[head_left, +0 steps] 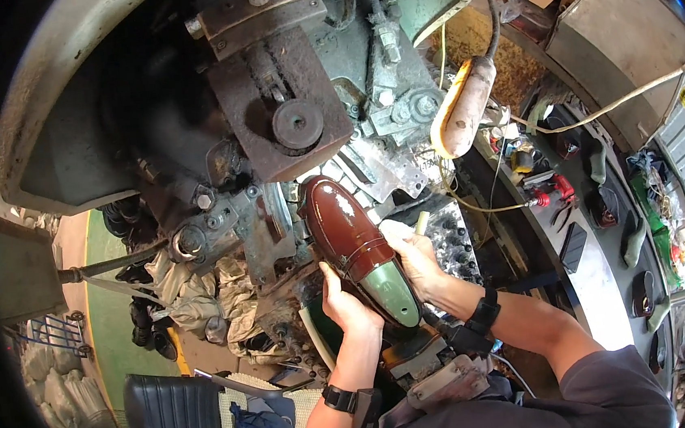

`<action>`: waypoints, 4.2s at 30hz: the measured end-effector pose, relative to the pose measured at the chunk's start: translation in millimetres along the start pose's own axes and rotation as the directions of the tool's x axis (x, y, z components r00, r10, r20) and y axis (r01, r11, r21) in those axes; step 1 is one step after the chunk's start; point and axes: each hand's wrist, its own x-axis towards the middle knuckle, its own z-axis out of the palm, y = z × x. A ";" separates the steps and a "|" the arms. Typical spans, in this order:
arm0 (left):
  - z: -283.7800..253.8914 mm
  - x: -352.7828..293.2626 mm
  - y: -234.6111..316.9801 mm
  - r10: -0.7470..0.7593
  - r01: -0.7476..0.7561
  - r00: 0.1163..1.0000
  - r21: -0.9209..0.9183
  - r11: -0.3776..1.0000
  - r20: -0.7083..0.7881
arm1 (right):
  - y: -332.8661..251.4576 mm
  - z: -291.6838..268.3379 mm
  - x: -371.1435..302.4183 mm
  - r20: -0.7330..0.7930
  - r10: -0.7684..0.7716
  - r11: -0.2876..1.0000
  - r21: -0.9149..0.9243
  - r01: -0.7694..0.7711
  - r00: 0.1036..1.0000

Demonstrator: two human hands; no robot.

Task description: Operating a footwear lasting or finishing machine and organizing components on a conveyor belt.

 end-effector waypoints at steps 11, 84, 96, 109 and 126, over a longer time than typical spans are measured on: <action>-3.5 13.0 -3.8 0.064 -0.063 0.995 0.010 0.998 -0.078 | -7.7 0.8 4.5 -0.038 0.012 0.996 -0.089 -0.015 0.999; 1.3 6.2 -4.3 0.149 -0.146 0.988 0.061 0.987 -0.043 | -5.9 3.7 1.0 -0.030 0.015 0.994 -0.105 -0.018 0.999; 0.7 -18.8 -16.8 0.151 -0.195 0.978 0.364 0.911 0.146 | -17.6 23.9 -51.8 0.033 0.385 0.889 -0.281 -0.361 0.922; -62.0 21.4 -36.8 0.427 -0.528 0.849 0.456 0.717 0.311 | 8.7 -1.9 -47.6 -0.029 0.170 0.931 -0.323 -0.170 0.985; -229.2 -52.1 1.8 -0.327 -0.408 0.879 0.902 -0.141 0.346 | -32.3 -55.6 -47.0 0.141 -0.222 0.748 -0.610 0.261 0.965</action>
